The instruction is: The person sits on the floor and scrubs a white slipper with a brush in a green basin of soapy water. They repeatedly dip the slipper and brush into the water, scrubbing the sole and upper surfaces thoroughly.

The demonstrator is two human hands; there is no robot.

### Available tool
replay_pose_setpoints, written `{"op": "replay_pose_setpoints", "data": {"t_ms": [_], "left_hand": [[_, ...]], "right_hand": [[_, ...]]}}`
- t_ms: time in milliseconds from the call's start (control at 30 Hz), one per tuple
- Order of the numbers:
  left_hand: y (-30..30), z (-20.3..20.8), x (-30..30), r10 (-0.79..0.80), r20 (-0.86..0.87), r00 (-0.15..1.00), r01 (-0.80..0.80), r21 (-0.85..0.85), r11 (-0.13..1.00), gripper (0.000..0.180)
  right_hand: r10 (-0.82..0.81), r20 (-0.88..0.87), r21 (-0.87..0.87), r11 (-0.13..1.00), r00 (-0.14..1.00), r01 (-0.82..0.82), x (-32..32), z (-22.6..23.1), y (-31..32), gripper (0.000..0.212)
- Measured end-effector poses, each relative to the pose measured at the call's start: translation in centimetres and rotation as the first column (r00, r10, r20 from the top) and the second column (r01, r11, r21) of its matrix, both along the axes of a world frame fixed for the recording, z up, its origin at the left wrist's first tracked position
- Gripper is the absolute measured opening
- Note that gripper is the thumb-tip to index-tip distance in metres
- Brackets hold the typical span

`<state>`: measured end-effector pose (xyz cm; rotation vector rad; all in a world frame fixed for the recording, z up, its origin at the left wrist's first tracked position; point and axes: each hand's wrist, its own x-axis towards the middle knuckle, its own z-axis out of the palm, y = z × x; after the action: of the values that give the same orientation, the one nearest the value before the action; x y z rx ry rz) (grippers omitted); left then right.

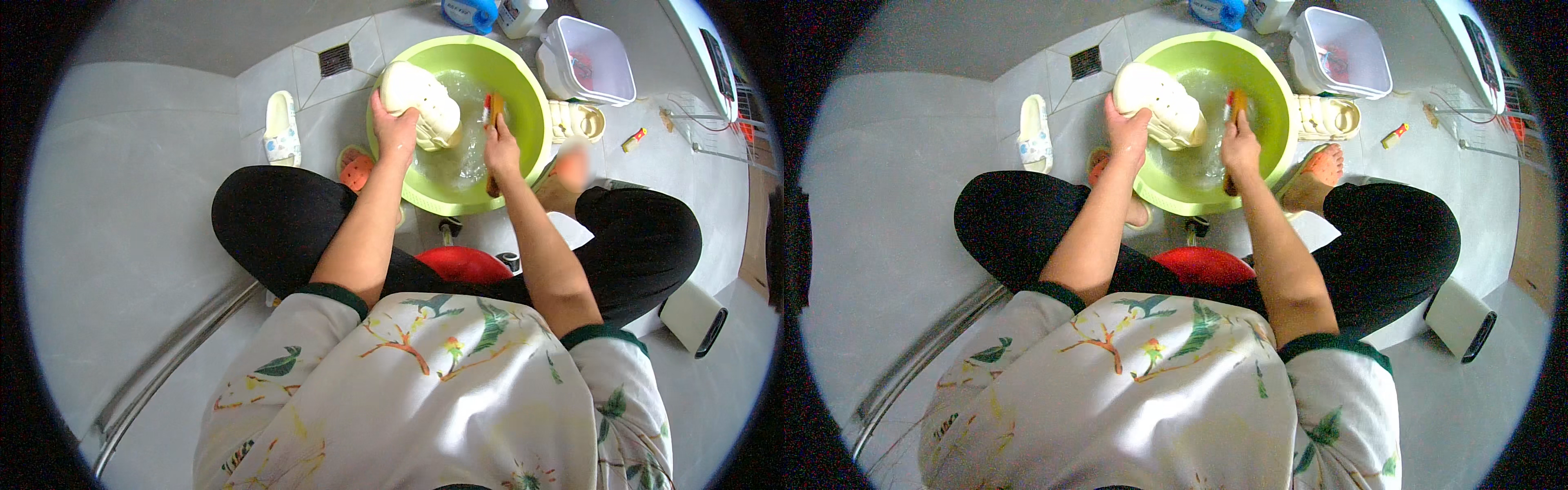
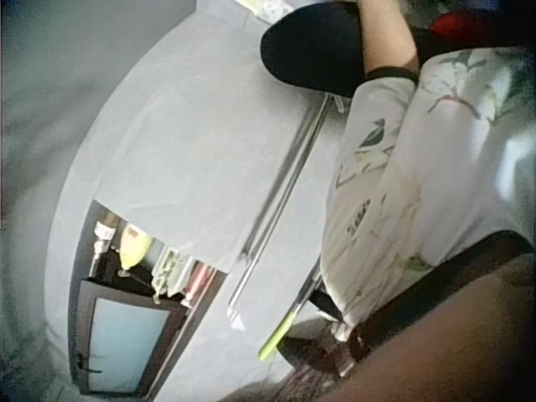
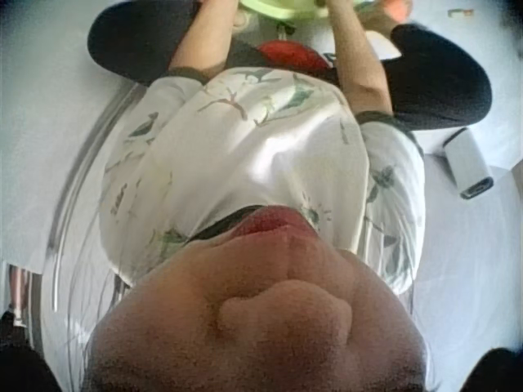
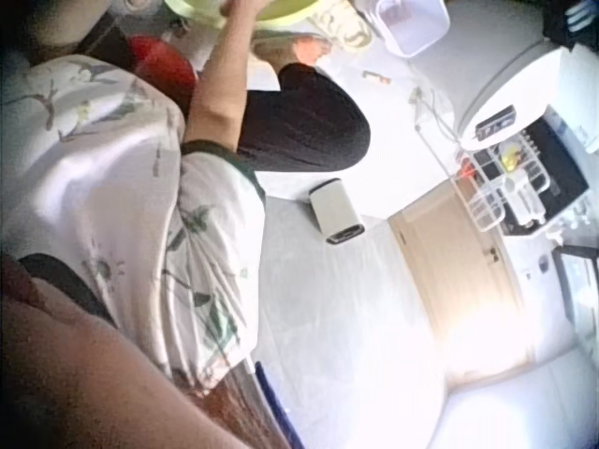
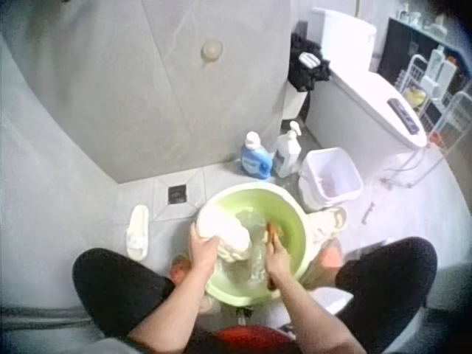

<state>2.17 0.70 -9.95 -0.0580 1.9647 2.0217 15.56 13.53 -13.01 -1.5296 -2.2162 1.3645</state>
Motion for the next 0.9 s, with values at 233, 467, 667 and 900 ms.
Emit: {"op": "replay_pose_setpoints", "data": {"t_ms": [233, 467, 667, 900], "left_hand": [[1.6, 0.2, 0.6, -0.196, -0.079, 0.977, 0.178, -0.188, 0.966, 0.049], [1.5, 1.9, 1.8, -0.273, -0.217, 0.937, 0.198, -0.313, 0.929, 0.051], [1.0, 1.8, 3.2, -0.376, -0.192, 0.906, 0.292, -0.358, 0.887, 0.051], [0.6, 3.7, 1.9, -0.255, -0.110, 0.961, 0.225, -0.232, 0.946, 0.055]], "right_hand": [[0.457, 0.011, 0.301, 0.846, 0.889, -0.439, -1.0, 11.6, -6.5, 0.047], [0.359, -0.178, 0.433, 0.865, 0.916, -0.255, -3.0, 9.6, -3.4, 0.047], [0.336, -0.111, 0.414, 0.871, 0.935, -0.264, -0.7, 9.5, -4.0, 0.048], [0.367, -0.097, 0.382, 0.872, 0.925, -0.305, 1.6, 11.5, -7.8, 0.044]]}}
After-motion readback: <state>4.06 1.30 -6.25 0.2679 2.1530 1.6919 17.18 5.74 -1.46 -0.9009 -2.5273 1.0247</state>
